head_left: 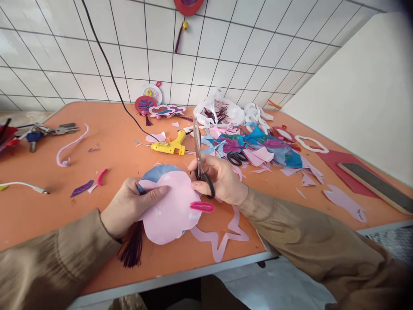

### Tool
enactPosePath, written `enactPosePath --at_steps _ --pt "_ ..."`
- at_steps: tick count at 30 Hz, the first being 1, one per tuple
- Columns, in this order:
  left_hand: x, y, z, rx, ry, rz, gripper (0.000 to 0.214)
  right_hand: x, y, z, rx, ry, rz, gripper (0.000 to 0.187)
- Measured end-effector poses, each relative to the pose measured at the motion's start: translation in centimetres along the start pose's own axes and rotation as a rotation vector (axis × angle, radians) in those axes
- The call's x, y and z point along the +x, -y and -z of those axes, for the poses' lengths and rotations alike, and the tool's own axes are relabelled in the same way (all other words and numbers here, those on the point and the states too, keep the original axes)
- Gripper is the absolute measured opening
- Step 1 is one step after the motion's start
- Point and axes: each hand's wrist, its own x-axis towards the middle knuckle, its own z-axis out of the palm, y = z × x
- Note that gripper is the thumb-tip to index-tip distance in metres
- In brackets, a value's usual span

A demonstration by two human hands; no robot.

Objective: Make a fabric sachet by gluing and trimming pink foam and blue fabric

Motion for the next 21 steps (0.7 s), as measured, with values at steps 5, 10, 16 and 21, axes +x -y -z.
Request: enactPosePath --at_steps 5,10,16,21 --pt "0.0 -0.2 0.0 0.016 -0.02 0.007 0.024 0.0 0.3 0.1 -0.009 -0.048 -0.014 0.029" --pt "-0.1 -0.3 -0.2 -0.017 -0.081 0.038 0.027 0.1 0.9 0.1 -0.008 -0.174 0.0 0.026" --pt "-0.2 -0.6 -0.1 -0.049 -0.086 0.115 0.031 0.3 1.2 0.3 0.015 -0.238 -0.045 0.02" --pt "-0.1 -0.5 -0.2 -0.041 -0.081 0.094 0.032 0.2 0.9 0.1 0.032 -0.122 -0.025 0.037"
